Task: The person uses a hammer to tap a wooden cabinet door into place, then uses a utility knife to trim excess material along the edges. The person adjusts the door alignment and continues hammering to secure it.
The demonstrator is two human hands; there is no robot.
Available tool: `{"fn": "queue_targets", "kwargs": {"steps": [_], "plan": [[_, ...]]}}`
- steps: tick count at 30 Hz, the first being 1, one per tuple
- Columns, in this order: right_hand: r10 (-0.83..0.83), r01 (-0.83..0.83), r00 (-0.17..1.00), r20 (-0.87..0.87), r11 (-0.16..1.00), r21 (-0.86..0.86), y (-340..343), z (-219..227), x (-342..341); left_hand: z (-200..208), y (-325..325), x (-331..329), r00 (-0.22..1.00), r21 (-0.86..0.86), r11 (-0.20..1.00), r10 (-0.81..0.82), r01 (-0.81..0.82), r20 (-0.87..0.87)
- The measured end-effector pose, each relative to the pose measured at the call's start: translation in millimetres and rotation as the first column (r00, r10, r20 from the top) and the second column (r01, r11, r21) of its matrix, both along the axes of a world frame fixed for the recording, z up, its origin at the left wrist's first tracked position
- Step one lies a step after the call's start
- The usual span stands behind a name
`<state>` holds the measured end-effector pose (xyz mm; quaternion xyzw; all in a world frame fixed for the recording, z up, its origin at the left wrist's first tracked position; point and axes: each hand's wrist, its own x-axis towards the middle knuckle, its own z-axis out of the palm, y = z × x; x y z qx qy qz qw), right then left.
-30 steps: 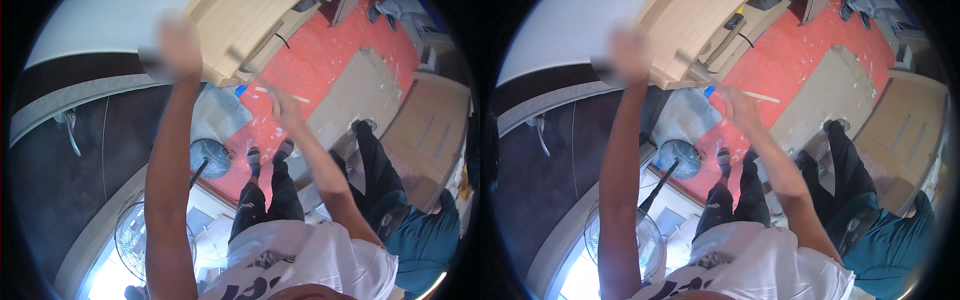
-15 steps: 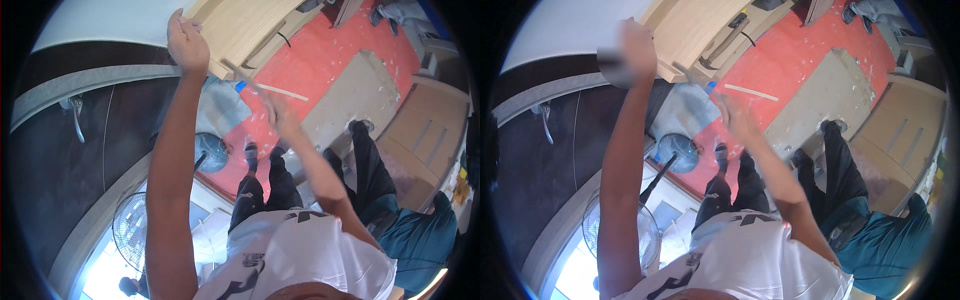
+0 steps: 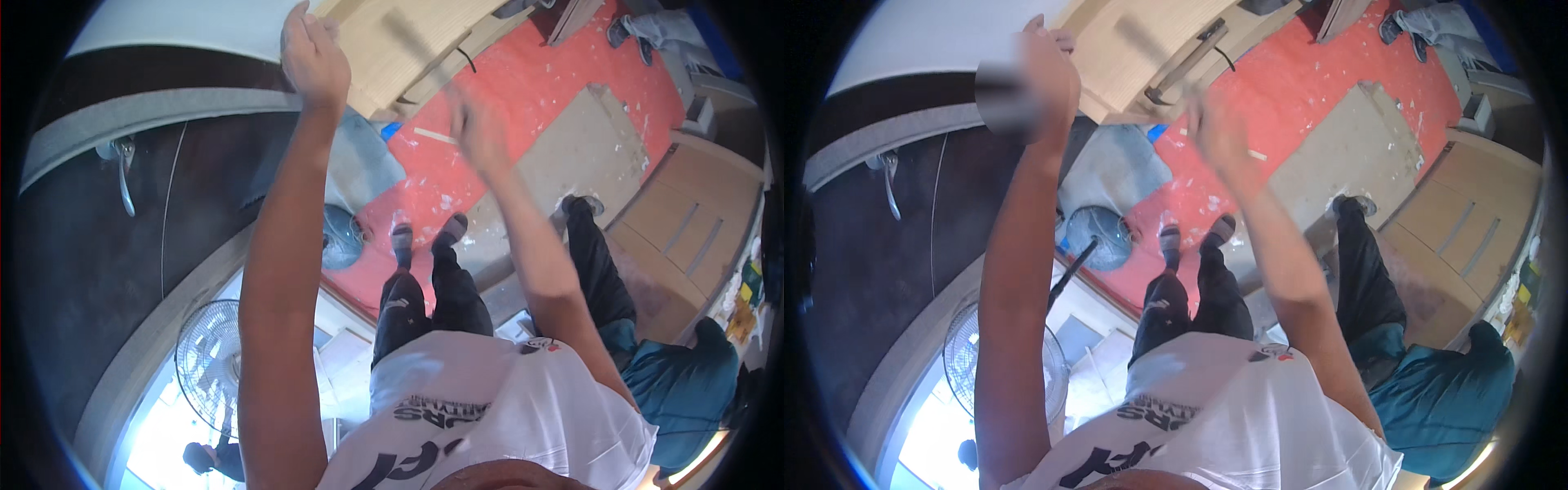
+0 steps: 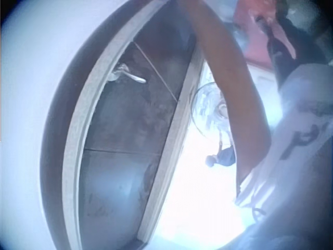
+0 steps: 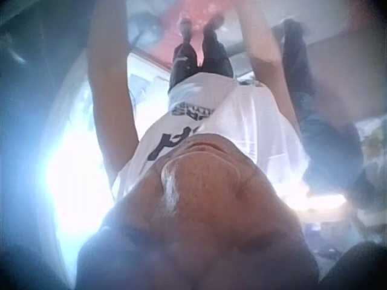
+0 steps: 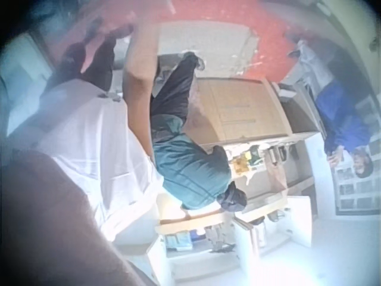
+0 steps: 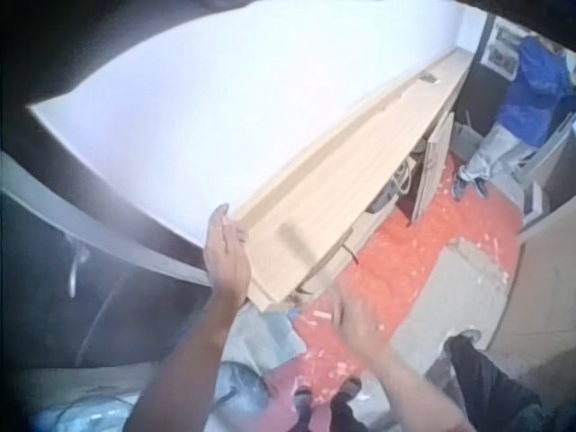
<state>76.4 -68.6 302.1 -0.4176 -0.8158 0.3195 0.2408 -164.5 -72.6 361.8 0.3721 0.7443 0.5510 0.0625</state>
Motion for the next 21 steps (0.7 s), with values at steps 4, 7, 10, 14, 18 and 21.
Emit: {"fn": "queue_targets", "kwargs": {"steps": [4, 7, 10, 14, 18, 21], "plan": [[-0.008, 0.007, 1.0, -0.017, 0.998, -0.056, -38, 11, -1, 9, -4, 3, 0.997, -0.122, 0.99, 0.075, -0.076, -0.019], [0.047, -0.048, 0.999, -0.017, 0.998, -0.036, -70, 11, 11, 9, -9, 4, 0.997, -0.075, 0.996, 0.054, -0.057, -0.046], [-0.001, 0.003, 1.0, 0.023, 0.995, -0.096, -14, 23, -10, 9, -5, 6, 0.998, -0.067, 0.996, 0.051, -0.054, -0.034], [-0.014, 0.015, 1.0, 0.009, 0.997, -0.077, -29, 29, -14, 11, 0, 0, 0.994, -0.08, 0.995, 0.053, -0.061, -0.096], [0.029, -0.032, 0.998, -0.063, 0.998, -0.05, -58, 27, -8, 7, -7, 1, 0.994, -0.099, 0.992, 0.066, -0.074, -0.085], [0.029, -0.03, 0.999, -0.014, 0.997, -0.073, -15, 39, -24, 7, -2, 8, 0.996, -0.12, 0.99, 0.061, -0.068, -0.065]]}}
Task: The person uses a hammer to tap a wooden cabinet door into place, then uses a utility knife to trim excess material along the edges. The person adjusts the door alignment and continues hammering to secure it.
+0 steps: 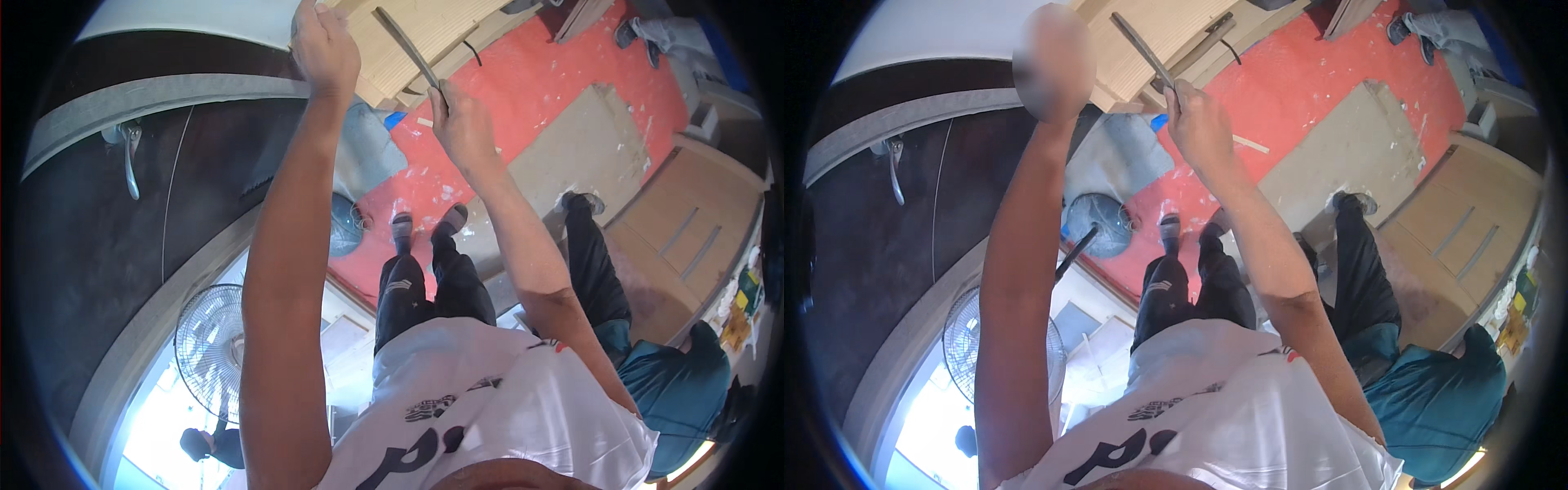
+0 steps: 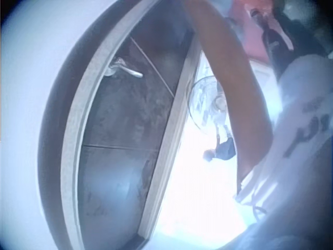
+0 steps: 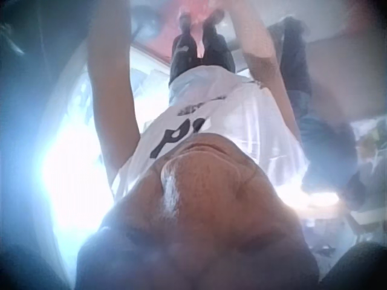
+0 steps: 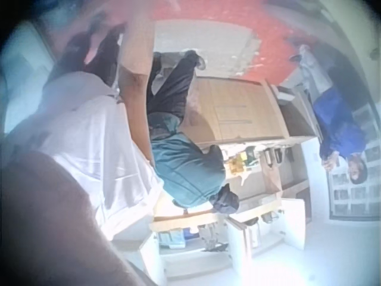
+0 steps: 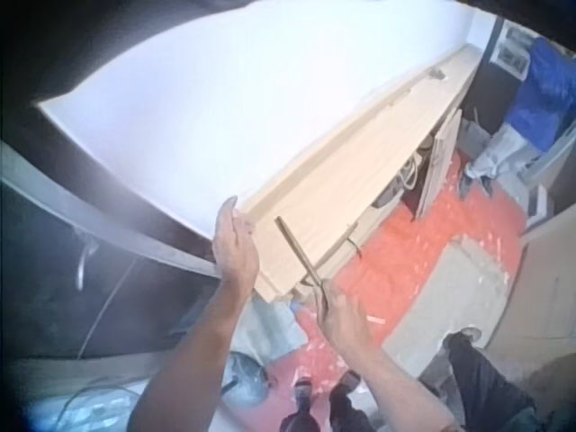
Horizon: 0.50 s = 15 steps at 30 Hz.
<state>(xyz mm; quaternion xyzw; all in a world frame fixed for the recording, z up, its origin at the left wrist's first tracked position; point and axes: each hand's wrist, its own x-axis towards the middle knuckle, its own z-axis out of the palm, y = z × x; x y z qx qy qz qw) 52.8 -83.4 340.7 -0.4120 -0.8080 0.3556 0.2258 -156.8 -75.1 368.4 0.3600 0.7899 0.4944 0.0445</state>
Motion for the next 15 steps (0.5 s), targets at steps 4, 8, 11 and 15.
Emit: {"fn": "queue_targets", "kwargs": {"steps": [4, 8, 11, 15], "plan": [[0.003, -0.003, 1.0, 0.001, 0.997, -0.08, -54, 3, 19, -2, 0, -7, 1.0, 0.028, 1.0, -0.002, 0.003, -0.026], [-0.007, 0.008, 1.0, 0.017, 0.999, -0.031, -22, 3, 0, -1, 0, -5, 1.0, 0.001, 1.0, 0.002, -0.002, -0.021], [-0.034, 0.034, 0.999, 0.012, 0.999, -0.027, -14, 1, -8, 2, 6, -7, 1.0, -0.004, 1.0, -0.002, 0.002, -0.026], [0.034, -0.034, 0.999, 0.015, 0.999, 0.014, -45, -7, 21, -2, -5, -7, 0.999, -0.031, 0.999, 0.007, -0.009, -0.05]]}}
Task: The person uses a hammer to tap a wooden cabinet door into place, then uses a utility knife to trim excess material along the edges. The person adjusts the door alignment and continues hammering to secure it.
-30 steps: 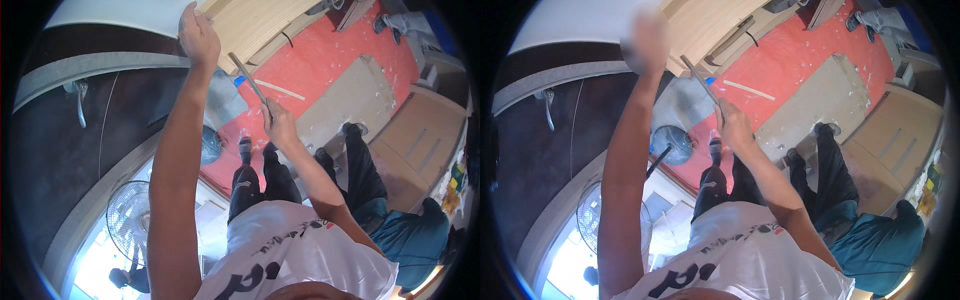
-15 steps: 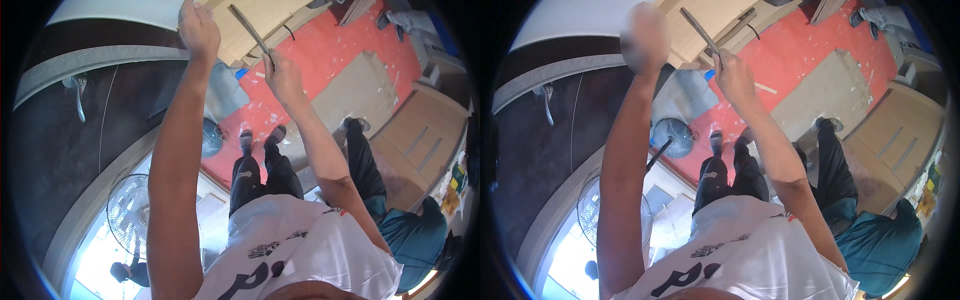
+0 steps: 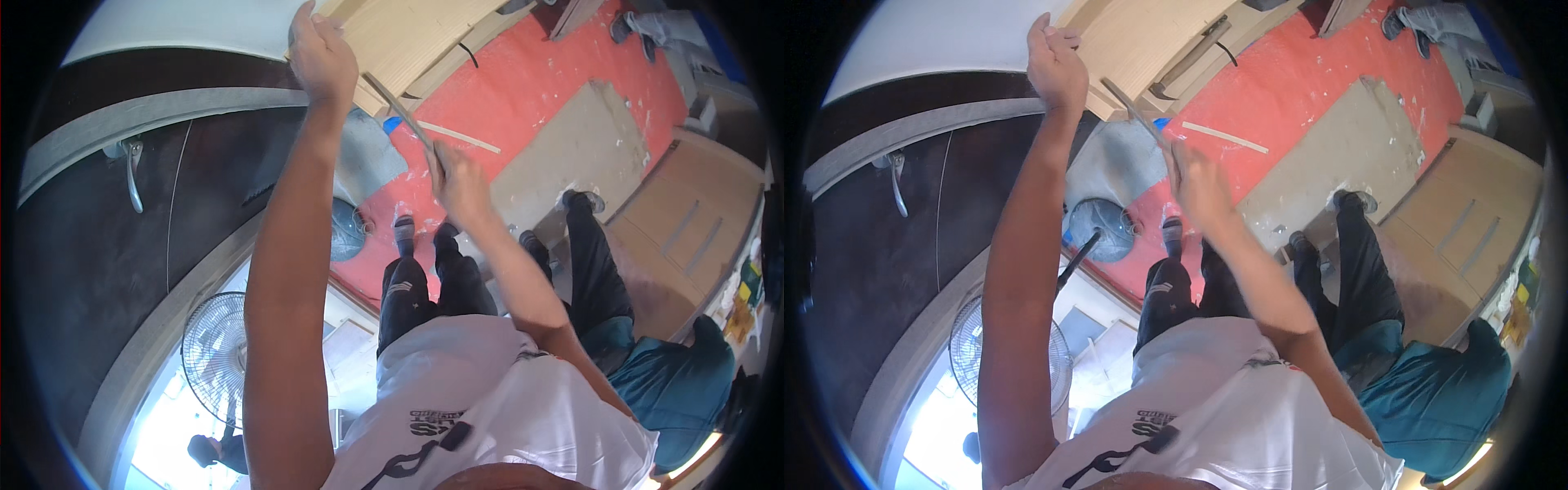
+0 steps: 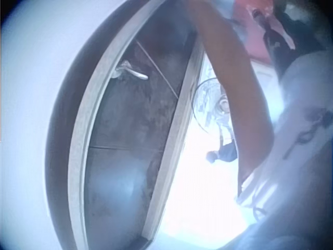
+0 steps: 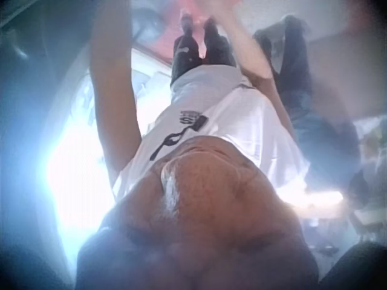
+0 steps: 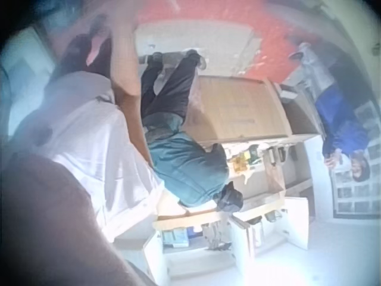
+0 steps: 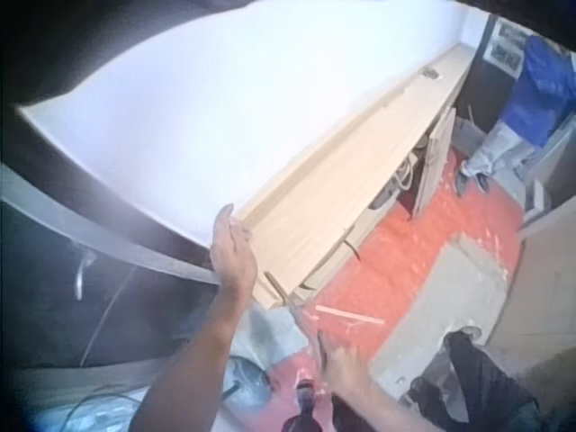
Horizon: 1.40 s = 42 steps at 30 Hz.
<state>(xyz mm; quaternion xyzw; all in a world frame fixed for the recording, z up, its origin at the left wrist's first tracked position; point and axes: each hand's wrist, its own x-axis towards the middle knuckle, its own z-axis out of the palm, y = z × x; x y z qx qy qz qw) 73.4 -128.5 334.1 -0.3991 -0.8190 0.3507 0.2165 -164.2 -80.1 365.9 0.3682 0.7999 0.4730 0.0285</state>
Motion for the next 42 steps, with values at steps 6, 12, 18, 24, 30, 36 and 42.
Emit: {"fn": "queue_targets", "kwargs": {"steps": [6, 12, 18, 24, 30, 36, 42], "plan": [[-0.193, 0.195, 0.98, 0.042, 0.98, -0.037, 57, 3, -9, 1, 7, 0, 1.0, -0.014, 1.0, -0.024, 0.023, -0.019], [-0.045, 0.045, 0.998, 0.043, 0.999, 0.001, 19, -14, 4, 0, 0, -6, 1.0, -0.009, 1.0, -0.013, 0.013, -0.027], [-0.178, 0.184, 0.983, 0.046, 0.932, -0.312, 81, -8, -5, -2, 6, -6, 1.0, 0.038, 0.999, -0.03, 0.029, 0.01], [-0.032, 0.036, 0.995, -0.092, 0.998, 0.043, 30, -26, -8, -3, 1, -6, 0.998, 0.012, 0.999, -0.039, 0.039, -0.049], [-0.145, 0.14, 0.98, -0.136, 0.989, -0.049, 27, -27, -22, -2, 5, -5, 0.996, 0.019, 0.998, -0.06, 0.062, -0.069], [-0.233, 0.227, 0.961, -0.151, 0.972, -0.058, 70, -39, -22, -3, 5, -2, 0.994, 0.029, 0.996, -0.08, 0.082, -0.075], [-0.578, 0.443, 0.784, -0.227, 0.777, -0.447, 100, -21, -46, -9, 7, -7, 0.99, 0.041, 0.993, -0.106, 0.11, -0.088]]}}
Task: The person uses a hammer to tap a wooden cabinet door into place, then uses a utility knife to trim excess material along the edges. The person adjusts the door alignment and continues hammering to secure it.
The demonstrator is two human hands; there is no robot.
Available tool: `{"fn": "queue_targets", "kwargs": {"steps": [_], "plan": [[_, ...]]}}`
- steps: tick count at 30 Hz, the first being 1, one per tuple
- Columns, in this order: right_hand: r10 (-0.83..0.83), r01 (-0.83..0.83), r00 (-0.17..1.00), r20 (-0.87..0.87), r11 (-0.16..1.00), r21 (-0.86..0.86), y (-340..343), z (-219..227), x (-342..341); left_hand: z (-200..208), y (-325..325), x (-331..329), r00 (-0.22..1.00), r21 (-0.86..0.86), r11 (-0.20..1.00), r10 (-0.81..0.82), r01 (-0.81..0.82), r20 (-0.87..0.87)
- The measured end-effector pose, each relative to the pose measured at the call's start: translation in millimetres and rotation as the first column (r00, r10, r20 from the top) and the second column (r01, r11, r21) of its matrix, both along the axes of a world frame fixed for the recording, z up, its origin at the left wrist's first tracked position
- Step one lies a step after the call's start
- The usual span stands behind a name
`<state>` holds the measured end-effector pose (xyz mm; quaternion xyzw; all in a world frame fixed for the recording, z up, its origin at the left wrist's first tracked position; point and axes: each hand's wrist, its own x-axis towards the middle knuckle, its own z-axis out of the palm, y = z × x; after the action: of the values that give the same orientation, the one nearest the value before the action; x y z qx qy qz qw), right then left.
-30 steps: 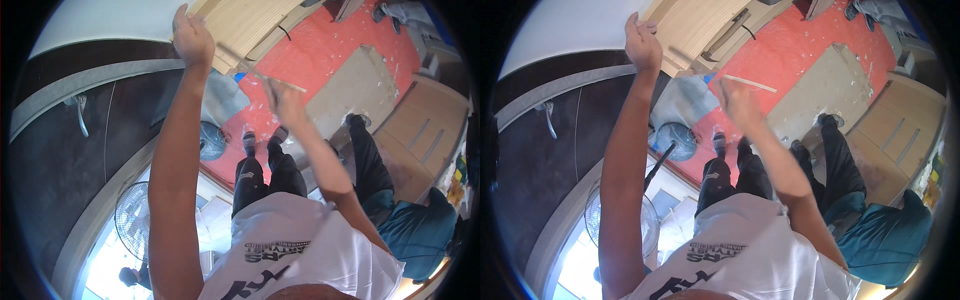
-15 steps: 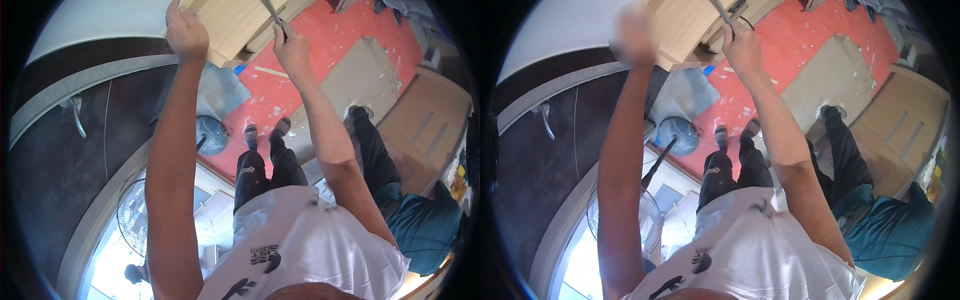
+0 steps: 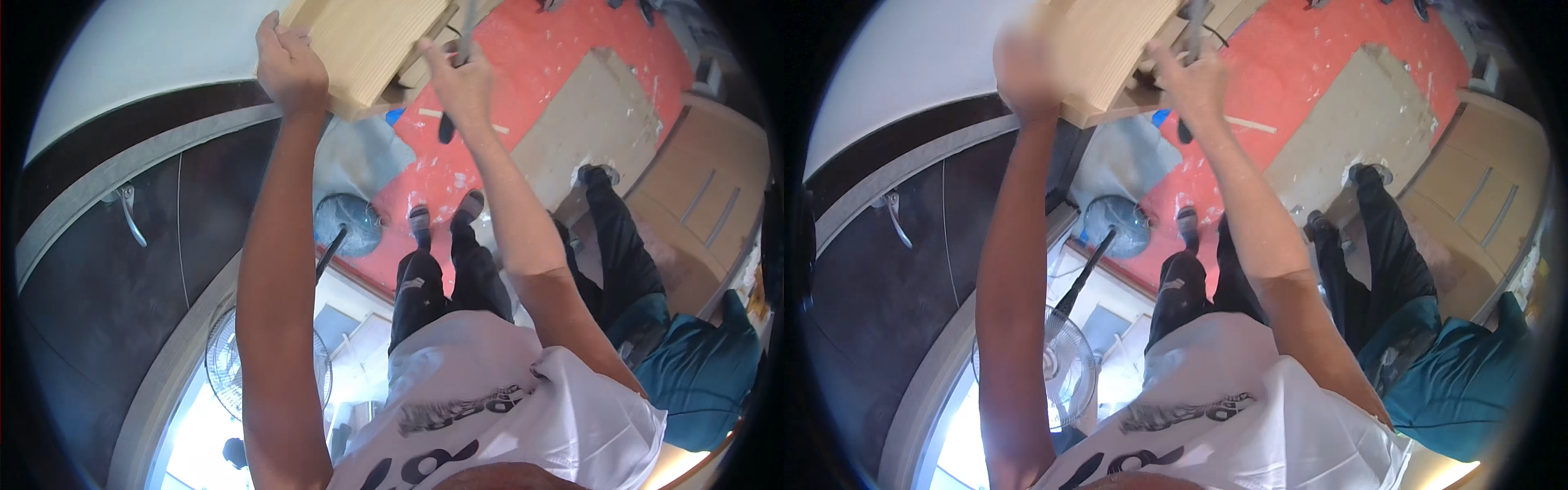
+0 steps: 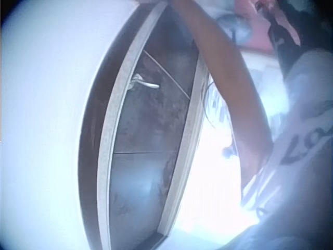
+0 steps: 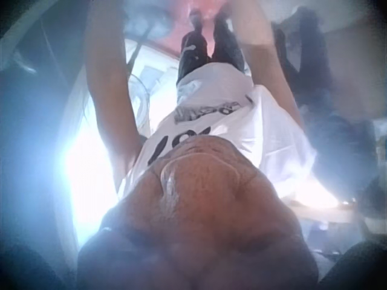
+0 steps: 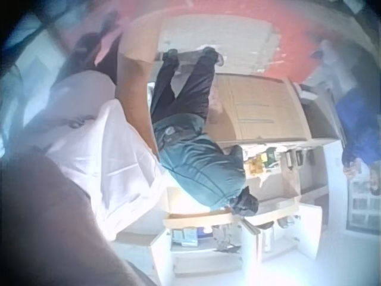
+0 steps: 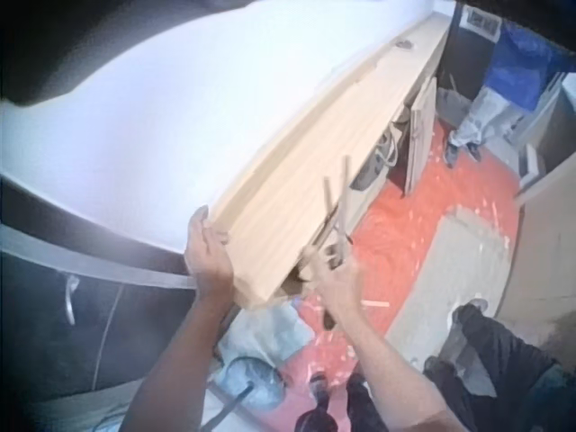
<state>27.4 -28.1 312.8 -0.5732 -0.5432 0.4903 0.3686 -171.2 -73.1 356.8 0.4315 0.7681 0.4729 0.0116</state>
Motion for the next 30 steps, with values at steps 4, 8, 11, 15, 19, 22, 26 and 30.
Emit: {"fn": "queue_targets", "kwargs": {"steps": [4, 8, 11, 15, 19, 22, 26, 30], "plan": [[-0.013, 0.007, 0.997, -0.081, 0.997, -0.071, -20, 7, -38, 5, -2, 3, 1.0, -0.075, 0.997, 0.0, 0.002, 0.029], [0.015, -0.053, 0.989, -0.149, 0.966, -0.254, -41, 35, -33, 6, -4, 2, 0.999, -0.08, 0.997, 0.013, -0.01, 0.04], [-0.054, -0.028, 0.956, -0.289, 0.962, -0.271, -72, 20, -40, 3, 0, 0, 1.0, -0.078, 0.997, 0.0, 0.001, 0.012], [-0.005, -0.053, 0.962, -0.272, 0.977, -0.206, -83, 11, -39, 3, 0, 2, 1.0, -0.065, 0.998, 0.02, -0.019, 0.017], [0.014, -0.079, 0.934, -0.357, 0.983, -0.168, -80, -8, -36, 4, 2, 2, 1.0, -0.098, 0.995, 0.016, -0.013, 0.027], [0.055, -0.101, 0.969, -0.241, 0.979, -0.18, -80, 4, -22, 2, -1, -2, 0.999, -0.117, 0.993, 0.034, -0.032, 0.011], [0.19, -0.194, 0.975, -0.114, 0.981, -0.027, -94, -38, 25, 0, -2, -3, 0.999, -0.017, 0.999, -0.047, 0.048, 0.02], [0.378, -0.394, 0.919, 0.111, 0.887, 0.24, -118, -88, 46, 0, -4, -5, 0.984, 0.023, 0.999, -0.047, 0.044, 0.173]]}}
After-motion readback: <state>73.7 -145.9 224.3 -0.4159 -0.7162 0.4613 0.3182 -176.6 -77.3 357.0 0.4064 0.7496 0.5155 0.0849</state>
